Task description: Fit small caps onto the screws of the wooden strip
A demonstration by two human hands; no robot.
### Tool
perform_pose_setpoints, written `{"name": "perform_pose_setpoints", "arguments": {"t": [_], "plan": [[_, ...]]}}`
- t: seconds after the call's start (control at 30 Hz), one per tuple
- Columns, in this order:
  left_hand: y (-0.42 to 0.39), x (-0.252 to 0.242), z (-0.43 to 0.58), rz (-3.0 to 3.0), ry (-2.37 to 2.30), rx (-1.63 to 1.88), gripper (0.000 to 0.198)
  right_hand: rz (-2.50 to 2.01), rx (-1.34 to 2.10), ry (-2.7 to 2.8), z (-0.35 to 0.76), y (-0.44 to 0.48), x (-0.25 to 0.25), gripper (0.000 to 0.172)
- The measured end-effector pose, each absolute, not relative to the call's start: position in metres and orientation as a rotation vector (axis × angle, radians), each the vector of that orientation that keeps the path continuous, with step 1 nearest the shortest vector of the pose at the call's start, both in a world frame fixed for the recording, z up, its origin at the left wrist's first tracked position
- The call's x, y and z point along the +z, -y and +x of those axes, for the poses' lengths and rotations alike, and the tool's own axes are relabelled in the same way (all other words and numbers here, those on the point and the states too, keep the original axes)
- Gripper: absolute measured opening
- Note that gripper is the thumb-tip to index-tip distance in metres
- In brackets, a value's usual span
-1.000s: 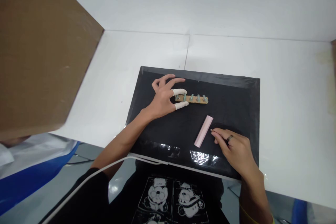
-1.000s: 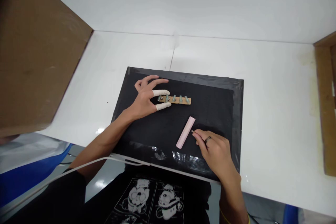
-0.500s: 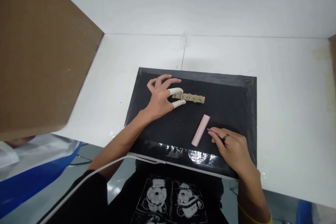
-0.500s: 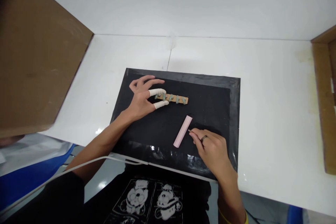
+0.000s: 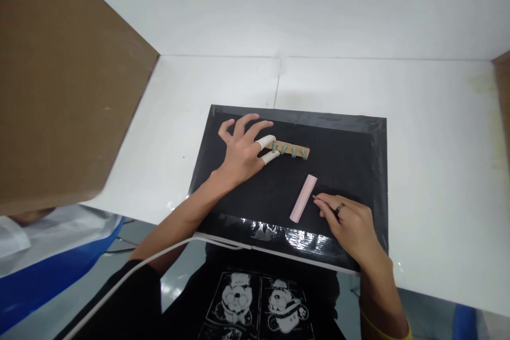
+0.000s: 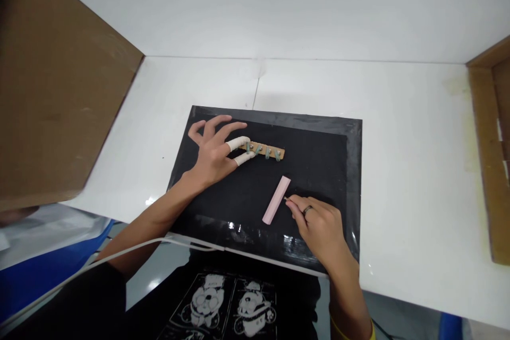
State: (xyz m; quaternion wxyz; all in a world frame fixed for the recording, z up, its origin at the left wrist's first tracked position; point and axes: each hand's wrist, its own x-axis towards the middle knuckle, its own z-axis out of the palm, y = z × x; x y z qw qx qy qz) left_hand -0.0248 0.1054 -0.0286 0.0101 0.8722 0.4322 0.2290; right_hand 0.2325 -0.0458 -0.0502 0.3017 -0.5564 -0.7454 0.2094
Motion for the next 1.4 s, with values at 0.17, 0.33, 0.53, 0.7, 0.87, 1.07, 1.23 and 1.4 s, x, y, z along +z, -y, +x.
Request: {"name": "perform_pose_setpoints", "arguments": {"t": [0.17, 0.33, 0.53, 0.7, 0.87, 1.07, 1.23, 1.4], "plan": [[-0.105, -0.027, -0.023, 2.72, -1.364, 0.692, 0.012, -1.491, 0.547, 1.979, 0.232, 0.046, -0.051, 0.026], [-0.106, -0.026, -0.02, 2.74, -1.377, 0.696, 0.01, -1.483, 0.531, 1.985, 0.231, 0.046, -0.051, 0.026], [-0.108, -0.024, -0.014, 2.683, -1.397, 0.643, 0.003, -1.48, 0.557, 1.972, 0.231, 0.046, -0.05, 0.025], [-0.112, -0.018, -0.01, 2.644, -1.389, 0.608, 0.006, -1.502, 0.542, 1.991, 0.231, 0.047, -0.051, 0.026], [-0.107, -0.013, -0.003, 2.687, -1.359, 0.539, 0.014, -1.508, 0.532, 1.991, 0.231, 0.046, -0.051, 0.026], [-0.099, -0.01, 0.002, 2.807, -1.389, 0.546, 0.015, -1.517, 0.512, 2.003, 0.231, 0.046, -0.052, 0.026], [-0.089, 0.006, -0.014, 2.741, -1.404, 0.382, 0.012, -1.487, 0.49, 2.002, 0.23, 0.046, -0.053, 0.026], [-0.067, 0.012, -0.043, 2.661, -1.36, 0.396, 0.018, -1.474, 0.475, 2.006, 0.23, 0.045, -0.052, 0.025]]}}
